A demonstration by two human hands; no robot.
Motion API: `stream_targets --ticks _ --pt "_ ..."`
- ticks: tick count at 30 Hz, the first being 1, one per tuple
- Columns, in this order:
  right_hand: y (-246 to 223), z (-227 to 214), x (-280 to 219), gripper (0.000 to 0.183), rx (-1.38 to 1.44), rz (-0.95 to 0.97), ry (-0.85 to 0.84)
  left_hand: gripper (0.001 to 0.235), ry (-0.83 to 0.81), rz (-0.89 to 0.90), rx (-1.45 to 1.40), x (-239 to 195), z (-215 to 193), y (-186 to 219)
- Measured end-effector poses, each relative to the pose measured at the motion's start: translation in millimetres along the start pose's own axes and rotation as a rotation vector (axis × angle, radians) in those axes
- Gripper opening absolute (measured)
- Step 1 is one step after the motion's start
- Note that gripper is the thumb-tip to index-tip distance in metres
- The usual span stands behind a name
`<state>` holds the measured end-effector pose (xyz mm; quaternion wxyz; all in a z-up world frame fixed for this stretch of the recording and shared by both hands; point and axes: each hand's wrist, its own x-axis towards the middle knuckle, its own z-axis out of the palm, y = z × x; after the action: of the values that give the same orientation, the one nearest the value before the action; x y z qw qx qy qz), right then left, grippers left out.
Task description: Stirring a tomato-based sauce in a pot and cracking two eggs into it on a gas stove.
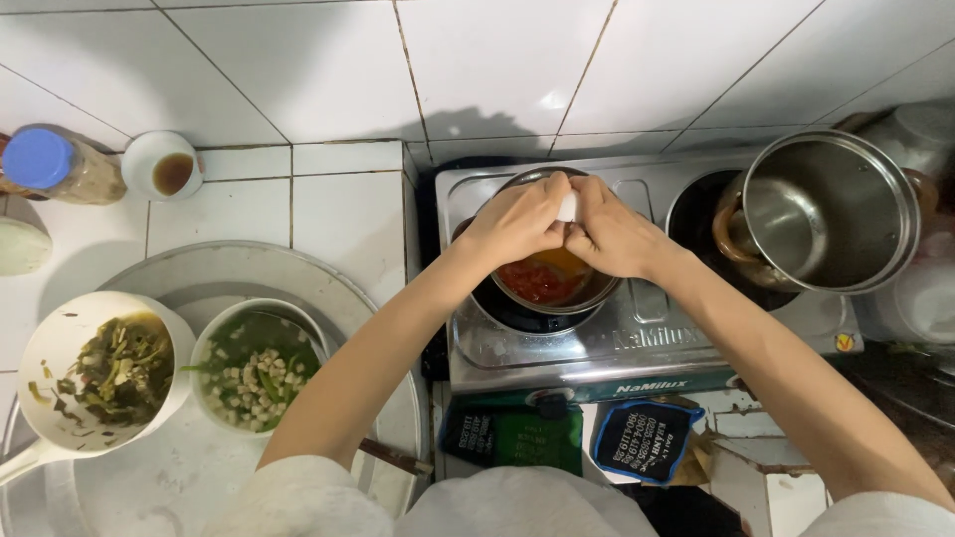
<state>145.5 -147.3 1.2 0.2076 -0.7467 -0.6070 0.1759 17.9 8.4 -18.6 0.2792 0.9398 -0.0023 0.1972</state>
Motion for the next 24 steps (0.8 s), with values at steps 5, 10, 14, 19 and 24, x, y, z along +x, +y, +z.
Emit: stream_targets --ticks 5,10,14,19,24 --pt "-2 -2 2 0.061 0.001 0.017 -0.011 0.034 -0.032 -0.021 0.015 2 4 -3" --pt "7 1 4 0.063 -0.006 0.025 -0.032 0.034 -0.036 0.001 -0.012 5 4 -7" --pt "9 0 5 0.063 -0.005 0.018 -0.025 0.035 -0.048 0.012 -0.027 7 5 -10" --pt "10 -1 5 0.062 0.002 -0.006 -0.018 0.035 -0.071 0.005 -0.029 9 1 -10" --pt "9 -3 5 0.060 -0.007 0.009 -0.026 0.034 -0.057 0.028 -0.025 8 3 -13"
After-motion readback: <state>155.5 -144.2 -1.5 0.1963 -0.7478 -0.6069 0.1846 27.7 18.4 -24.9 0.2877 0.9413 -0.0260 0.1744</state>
